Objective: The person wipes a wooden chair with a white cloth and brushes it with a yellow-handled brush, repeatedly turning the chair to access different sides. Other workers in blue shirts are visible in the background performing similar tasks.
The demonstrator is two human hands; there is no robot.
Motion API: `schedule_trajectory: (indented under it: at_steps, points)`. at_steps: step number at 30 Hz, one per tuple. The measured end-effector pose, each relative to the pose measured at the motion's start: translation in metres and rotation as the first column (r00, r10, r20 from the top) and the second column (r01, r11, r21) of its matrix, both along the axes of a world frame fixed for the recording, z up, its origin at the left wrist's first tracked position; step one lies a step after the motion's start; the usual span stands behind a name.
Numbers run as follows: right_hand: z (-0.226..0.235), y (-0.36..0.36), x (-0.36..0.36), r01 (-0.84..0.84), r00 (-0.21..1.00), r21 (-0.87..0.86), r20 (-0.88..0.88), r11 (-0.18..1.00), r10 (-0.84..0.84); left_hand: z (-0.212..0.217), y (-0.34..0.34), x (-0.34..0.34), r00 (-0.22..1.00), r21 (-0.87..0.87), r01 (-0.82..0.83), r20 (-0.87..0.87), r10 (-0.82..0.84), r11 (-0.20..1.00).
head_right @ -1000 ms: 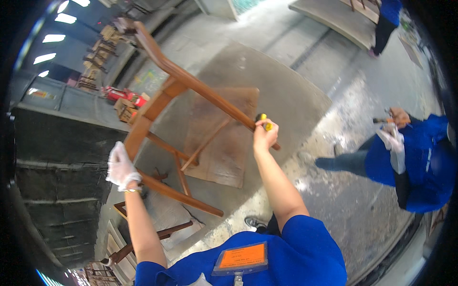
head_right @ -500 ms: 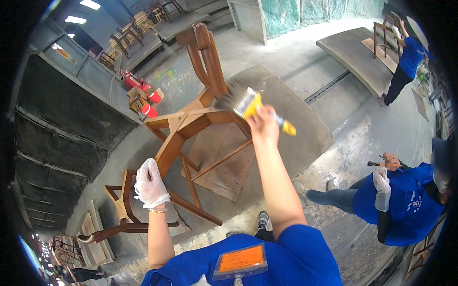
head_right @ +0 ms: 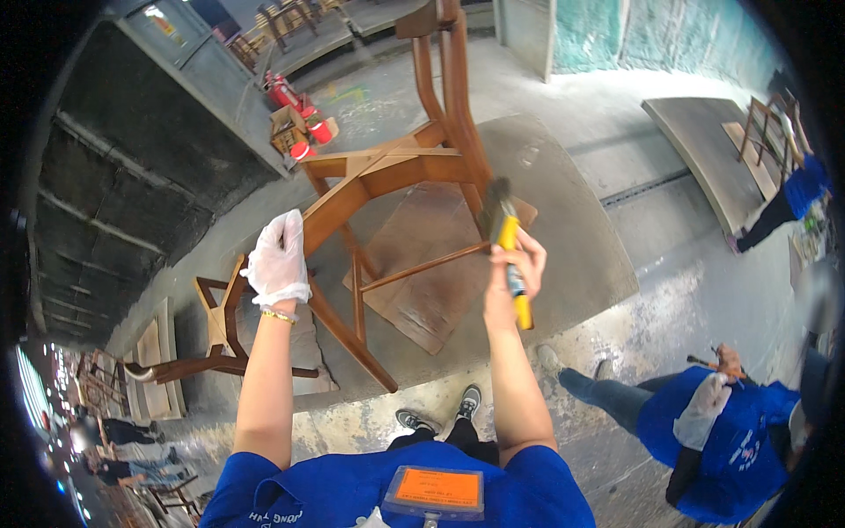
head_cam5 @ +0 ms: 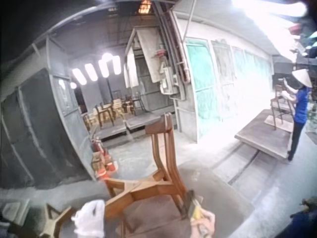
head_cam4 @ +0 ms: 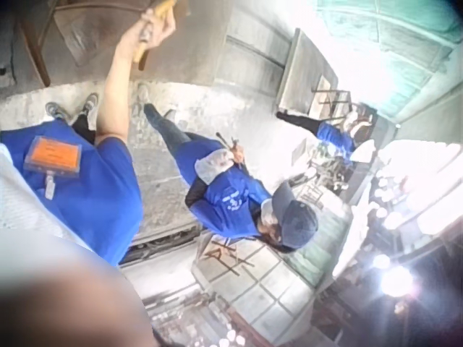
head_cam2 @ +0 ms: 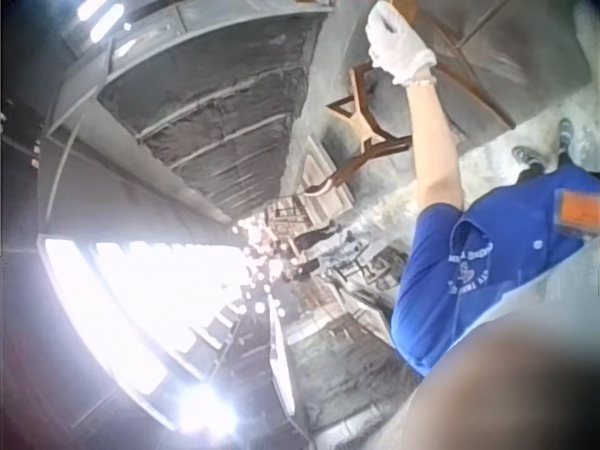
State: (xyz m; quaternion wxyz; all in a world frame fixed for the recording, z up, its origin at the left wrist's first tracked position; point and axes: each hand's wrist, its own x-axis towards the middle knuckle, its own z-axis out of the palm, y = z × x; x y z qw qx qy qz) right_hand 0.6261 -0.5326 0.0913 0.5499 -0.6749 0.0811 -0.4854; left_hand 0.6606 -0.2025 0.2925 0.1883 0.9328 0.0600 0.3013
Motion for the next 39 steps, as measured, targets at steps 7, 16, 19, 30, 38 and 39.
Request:
schedule_trajectory:
  at_steps: [7, 16, 19, 30, 38, 39]
  points:
    - [0.124, 0.12, 0.088, -0.266, 0.964, -0.199, -0.042, 0.943, 0.263, 0.01, 0.007, 0.012, 0.982, 0.074, -0.01, -0.188, 0.024, 0.997]
    - [0.136, 0.141, 0.088, -0.235, 0.971, 0.176, 0.074, 0.956, 0.225, 0.047, 0.041, 0.038, 0.755, -0.743, 0.121, -0.361, -0.547, 0.658]
    - [0.147, 0.162, 0.08, -0.534, 0.82, -0.094, 0.188, 0.84, 0.541, 0.055, 0.032, 0.048, 0.774, -0.857, 0.05, -0.292, -0.562, 0.514]
    - [0.031, 0.158, -0.042, -0.644, 0.591, -0.724, -0.263, 0.248, 0.763, 0.052, 0.015, 0.084, 0.891, 0.708, 0.439, -0.423, -0.166, 0.554]
    - [-0.153, 0.129, -0.179, -0.947, -0.207, 0.035, -0.829, -0.32, 0.52, 0.037, 0.005, 0.126, 0.939, 0.5, 0.328, -0.268, -0.217, 0.801]
    - [-0.158, 0.124, -0.171, -0.998, -0.063, 0.036, -0.815, -0.059, 0.577, 0.037, 0.004, 0.127, 0.943, 0.468, 0.323, -0.233, -0.237, 0.823]
